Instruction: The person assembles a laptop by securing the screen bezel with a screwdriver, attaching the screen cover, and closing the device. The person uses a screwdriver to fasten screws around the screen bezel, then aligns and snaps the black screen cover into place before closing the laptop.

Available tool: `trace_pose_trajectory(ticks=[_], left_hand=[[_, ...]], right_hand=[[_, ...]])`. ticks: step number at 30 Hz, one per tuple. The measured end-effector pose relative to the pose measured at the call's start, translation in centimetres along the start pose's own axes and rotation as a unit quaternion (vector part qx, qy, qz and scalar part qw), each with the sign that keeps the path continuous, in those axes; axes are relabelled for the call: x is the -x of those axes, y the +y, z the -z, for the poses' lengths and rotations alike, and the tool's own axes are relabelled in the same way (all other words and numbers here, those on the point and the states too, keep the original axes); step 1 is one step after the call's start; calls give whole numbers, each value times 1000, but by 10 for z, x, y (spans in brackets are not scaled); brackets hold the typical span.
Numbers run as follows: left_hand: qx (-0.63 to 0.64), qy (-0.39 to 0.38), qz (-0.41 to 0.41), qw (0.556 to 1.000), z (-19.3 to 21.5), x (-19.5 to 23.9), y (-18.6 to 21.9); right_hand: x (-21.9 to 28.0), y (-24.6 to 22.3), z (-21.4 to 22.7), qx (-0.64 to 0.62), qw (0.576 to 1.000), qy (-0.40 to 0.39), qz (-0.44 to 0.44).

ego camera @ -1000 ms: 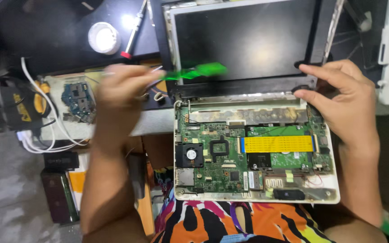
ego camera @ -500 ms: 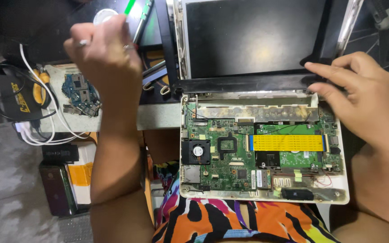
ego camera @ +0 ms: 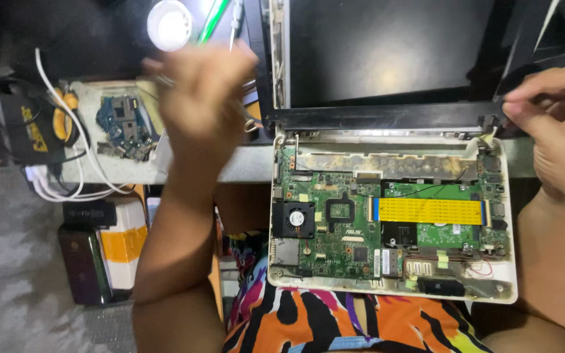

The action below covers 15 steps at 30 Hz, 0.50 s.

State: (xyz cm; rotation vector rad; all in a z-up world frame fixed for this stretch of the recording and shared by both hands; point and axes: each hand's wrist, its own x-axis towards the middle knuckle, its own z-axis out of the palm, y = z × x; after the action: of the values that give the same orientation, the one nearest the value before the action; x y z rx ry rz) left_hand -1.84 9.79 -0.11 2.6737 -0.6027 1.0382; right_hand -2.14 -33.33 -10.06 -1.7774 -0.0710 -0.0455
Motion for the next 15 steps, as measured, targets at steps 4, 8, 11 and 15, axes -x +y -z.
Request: trace_pose_trajectory(ticks=[4, 8, 11, 15], left_hand=[[101, -76, -150, 981, 9, -10, 36], [71, -70, -201, 975, -8, -30, 53], [19, -20, -262, 965, -11, -41, 57], [56, 79, -275, 957, -16, -59, 68]], right_hand=[[6, 13, 24, -121, 993, -4, 7], [8, 6, 43, -155, 986, -62, 6], [10, -2, 42, -171, 983, -63, 7], [9, -19, 21, -199, 978, -57, 11]])
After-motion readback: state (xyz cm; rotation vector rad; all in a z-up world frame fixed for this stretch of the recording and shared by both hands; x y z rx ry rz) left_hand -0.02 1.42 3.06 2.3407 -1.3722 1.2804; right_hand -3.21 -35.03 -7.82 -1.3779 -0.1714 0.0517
